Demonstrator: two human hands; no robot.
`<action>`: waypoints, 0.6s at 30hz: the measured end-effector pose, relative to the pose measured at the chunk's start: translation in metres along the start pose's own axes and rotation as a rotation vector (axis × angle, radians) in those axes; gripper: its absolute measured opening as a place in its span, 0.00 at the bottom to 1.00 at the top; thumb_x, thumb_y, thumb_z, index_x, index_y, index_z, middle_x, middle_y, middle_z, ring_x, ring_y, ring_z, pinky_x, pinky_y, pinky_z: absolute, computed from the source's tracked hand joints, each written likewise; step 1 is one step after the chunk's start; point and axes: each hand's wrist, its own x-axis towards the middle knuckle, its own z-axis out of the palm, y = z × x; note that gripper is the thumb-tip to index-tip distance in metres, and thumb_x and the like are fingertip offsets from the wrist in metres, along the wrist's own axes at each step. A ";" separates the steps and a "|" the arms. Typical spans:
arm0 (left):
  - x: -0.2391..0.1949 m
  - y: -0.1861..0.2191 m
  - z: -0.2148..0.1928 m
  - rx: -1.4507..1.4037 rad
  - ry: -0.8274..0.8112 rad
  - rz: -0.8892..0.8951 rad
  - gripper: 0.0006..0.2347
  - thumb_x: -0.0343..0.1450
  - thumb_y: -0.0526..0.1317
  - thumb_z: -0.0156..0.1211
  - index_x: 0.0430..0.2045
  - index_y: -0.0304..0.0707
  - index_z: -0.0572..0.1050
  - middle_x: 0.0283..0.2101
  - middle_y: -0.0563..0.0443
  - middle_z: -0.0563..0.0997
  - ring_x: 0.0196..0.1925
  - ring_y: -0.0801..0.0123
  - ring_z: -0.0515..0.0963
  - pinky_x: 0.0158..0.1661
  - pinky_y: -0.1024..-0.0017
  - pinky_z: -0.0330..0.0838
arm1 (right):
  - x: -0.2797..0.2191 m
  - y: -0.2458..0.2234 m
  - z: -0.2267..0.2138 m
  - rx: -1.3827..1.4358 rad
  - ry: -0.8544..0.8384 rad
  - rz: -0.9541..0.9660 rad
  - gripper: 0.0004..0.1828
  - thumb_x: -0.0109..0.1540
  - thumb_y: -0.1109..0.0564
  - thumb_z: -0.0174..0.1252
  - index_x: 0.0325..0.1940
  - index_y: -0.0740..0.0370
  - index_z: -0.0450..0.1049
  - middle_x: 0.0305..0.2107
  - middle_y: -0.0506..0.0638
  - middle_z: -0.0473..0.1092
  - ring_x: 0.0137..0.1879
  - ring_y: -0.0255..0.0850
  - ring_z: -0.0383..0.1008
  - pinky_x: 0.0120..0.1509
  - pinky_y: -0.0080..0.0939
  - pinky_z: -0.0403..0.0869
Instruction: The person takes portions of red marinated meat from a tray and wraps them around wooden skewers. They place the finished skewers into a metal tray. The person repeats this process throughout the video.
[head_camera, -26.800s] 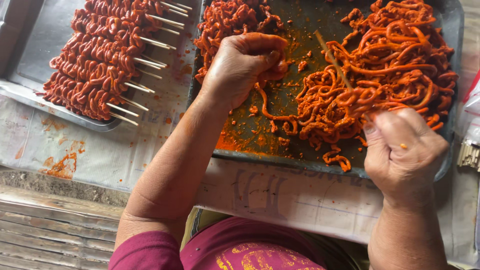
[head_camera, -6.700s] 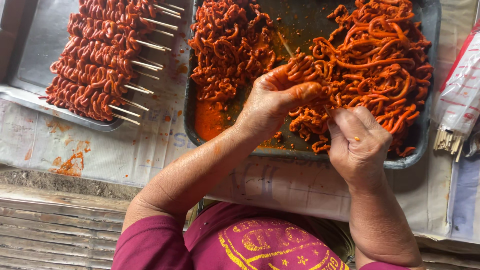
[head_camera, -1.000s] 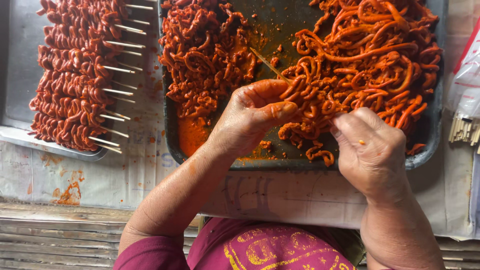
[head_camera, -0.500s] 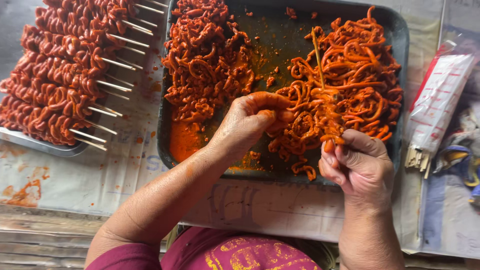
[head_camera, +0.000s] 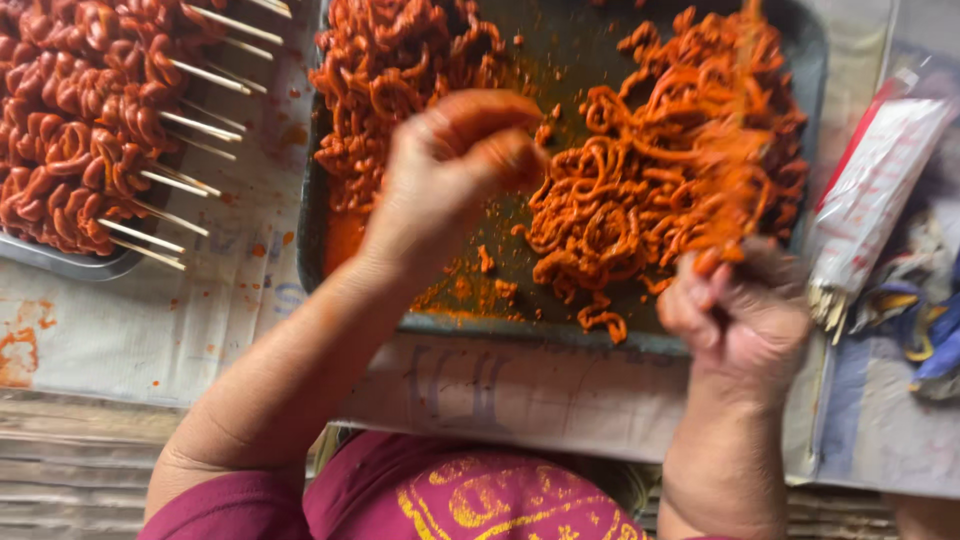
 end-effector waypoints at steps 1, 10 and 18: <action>0.003 0.010 -0.006 0.093 0.029 0.105 0.07 0.76 0.29 0.59 0.46 0.29 0.77 0.38 0.47 0.85 0.39 0.72 0.84 0.44 0.73 0.82 | -0.001 -0.001 -0.001 -0.151 0.081 -0.121 0.06 0.70 0.64 0.62 0.50 0.70 0.77 0.31 0.59 0.72 0.22 0.37 0.64 0.26 0.36 0.62; -0.003 0.002 0.007 0.682 0.030 0.394 0.09 0.72 0.26 0.59 0.45 0.31 0.77 0.42 0.48 0.85 0.45 0.67 0.86 0.47 0.72 0.82 | 0.004 -0.006 0.010 -0.788 0.355 -0.516 0.06 0.74 0.66 0.60 0.46 0.74 0.73 0.28 0.54 0.68 0.26 0.36 0.65 0.29 0.35 0.66; -0.009 -0.009 0.015 1.352 -0.378 0.455 0.06 0.63 0.27 0.56 0.30 0.31 0.77 0.38 0.33 0.79 0.40 0.38 0.79 0.37 0.49 0.73 | 0.001 -0.007 0.012 -0.928 0.336 -0.517 0.08 0.76 0.66 0.60 0.46 0.77 0.73 0.30 0.55 0.69 0.26 0.36 0.65 0.30 0.35 0.67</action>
